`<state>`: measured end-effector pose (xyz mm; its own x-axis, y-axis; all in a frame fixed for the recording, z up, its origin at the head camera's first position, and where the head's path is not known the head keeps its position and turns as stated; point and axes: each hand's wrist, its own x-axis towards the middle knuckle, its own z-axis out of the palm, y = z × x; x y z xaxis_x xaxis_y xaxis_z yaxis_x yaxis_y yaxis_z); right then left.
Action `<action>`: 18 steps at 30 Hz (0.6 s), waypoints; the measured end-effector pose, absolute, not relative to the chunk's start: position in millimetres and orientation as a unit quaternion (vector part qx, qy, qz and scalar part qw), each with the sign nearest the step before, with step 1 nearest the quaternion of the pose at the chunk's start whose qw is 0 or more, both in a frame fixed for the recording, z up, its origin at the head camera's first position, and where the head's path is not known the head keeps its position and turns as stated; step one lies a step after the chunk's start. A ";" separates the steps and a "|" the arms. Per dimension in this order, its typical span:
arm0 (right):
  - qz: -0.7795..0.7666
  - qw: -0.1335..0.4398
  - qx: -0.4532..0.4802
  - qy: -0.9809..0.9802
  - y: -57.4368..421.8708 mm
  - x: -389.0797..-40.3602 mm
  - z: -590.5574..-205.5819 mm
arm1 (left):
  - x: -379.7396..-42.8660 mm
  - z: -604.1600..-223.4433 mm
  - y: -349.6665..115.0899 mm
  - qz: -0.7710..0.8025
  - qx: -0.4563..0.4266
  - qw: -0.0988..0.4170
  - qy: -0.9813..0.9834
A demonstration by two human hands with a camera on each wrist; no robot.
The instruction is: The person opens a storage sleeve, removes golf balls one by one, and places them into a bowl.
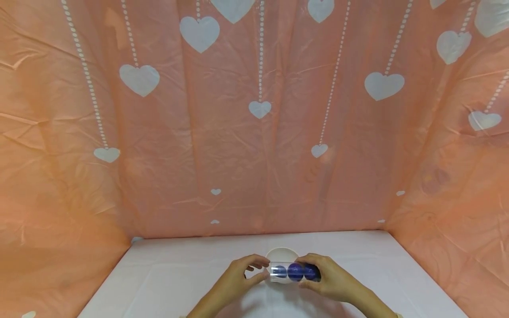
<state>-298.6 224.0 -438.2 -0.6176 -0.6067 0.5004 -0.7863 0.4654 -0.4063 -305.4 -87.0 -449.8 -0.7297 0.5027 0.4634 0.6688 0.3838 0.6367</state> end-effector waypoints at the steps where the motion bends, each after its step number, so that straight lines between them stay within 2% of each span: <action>1: 0.311 0.143 0.410 -0.846 224.2 -298.5 -438.2 | -305.0 -449.5 -86.8 -0.427 -0.354 0.097 -0.827; 7: 0.311 0.126 0.393 -0.856 225.7 -298.2 -437.5 | -304.4 -450.3 -85.1 -0.428 -0.353 0.097 -0.827; 18: 0.302 0.141 0.413 -0.847 225.0 -298.2 -438.1 | -304.5 -458.0 -84.6 -0.433 -0.346 0.082 -0.828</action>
